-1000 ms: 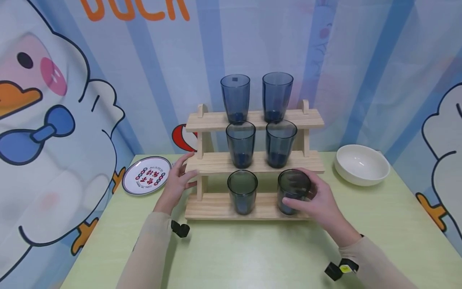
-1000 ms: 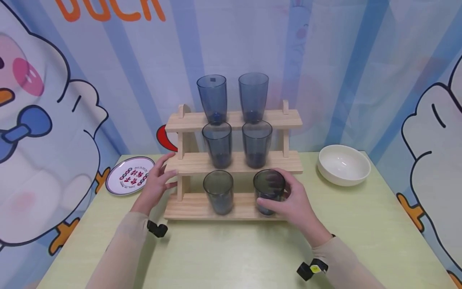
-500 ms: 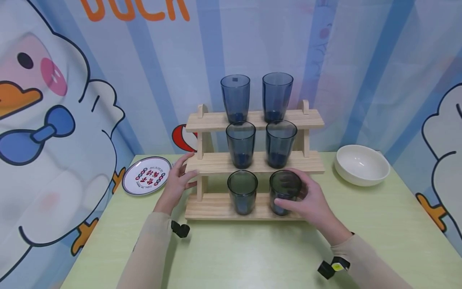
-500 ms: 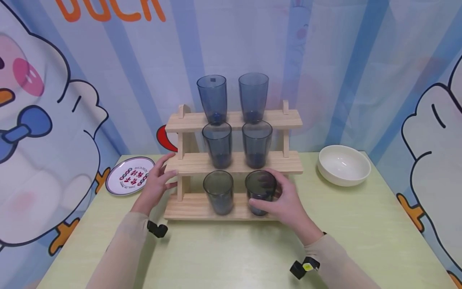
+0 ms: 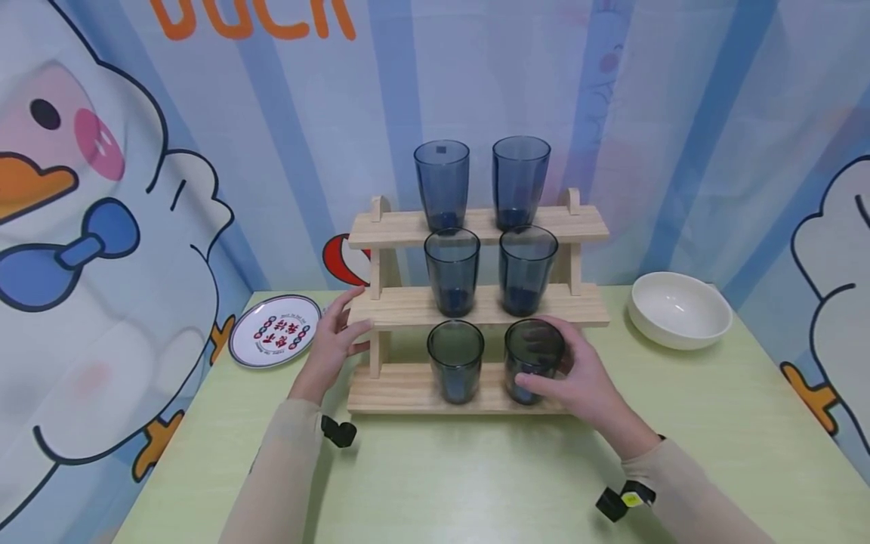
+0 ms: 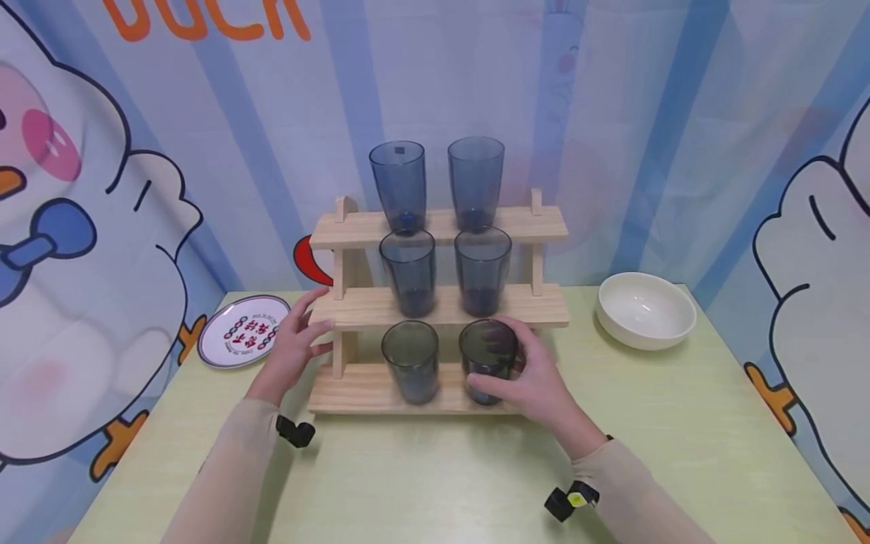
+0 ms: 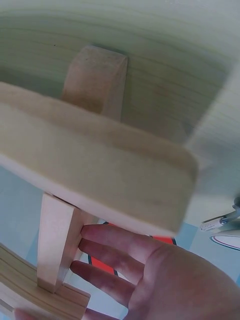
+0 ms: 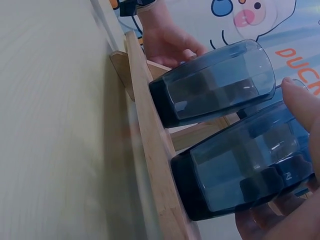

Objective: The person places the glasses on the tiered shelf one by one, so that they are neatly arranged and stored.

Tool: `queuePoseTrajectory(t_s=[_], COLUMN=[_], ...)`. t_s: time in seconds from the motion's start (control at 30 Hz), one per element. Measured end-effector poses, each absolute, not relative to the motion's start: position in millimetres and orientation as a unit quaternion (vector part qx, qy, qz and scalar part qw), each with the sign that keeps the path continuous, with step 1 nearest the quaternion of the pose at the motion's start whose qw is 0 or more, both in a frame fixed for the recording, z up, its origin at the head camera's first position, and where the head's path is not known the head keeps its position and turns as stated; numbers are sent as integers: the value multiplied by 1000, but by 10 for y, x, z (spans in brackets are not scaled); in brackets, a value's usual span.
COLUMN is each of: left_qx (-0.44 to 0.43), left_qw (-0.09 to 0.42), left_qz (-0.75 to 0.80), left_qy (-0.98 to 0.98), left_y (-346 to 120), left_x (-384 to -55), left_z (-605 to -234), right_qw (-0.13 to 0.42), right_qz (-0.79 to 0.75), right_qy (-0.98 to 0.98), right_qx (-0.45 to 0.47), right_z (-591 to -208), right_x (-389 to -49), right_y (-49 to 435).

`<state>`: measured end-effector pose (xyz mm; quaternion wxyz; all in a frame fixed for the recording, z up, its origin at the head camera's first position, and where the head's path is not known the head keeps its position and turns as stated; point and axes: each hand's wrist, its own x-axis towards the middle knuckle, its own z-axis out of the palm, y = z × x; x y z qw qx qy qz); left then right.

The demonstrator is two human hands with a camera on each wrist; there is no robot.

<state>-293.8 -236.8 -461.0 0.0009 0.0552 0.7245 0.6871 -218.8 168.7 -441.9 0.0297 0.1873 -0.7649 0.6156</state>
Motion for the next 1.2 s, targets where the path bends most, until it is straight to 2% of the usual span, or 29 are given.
queuePoseTrajectory(t_s=[0.3, 0.57, 0.9, 1.2], left_qx=[58, 58, 64, 63], left_qw=[-1, 4, 25, 24], left_qz=[688, 688, 680, 652], left_qy=[723, 723, 730, 755], left_y=[-2386, -2374, -2369, -2472], left_x=[-2943, -2935, -2949, -2942], left_z=[-4615, -4607, -4543, -4394], right_qw=[47, 35, 46, 94], right_qz=[607, 590, 586, 548], right_qy=[-770, -784, -781, -806], right_qx=[191, 190, 212, 202], right_z=[-4431, -4419, -4342, -4189], right_x=[-2185, -2173, -2104, -2070], right_y=[1647, 1728, 2167, 2635])
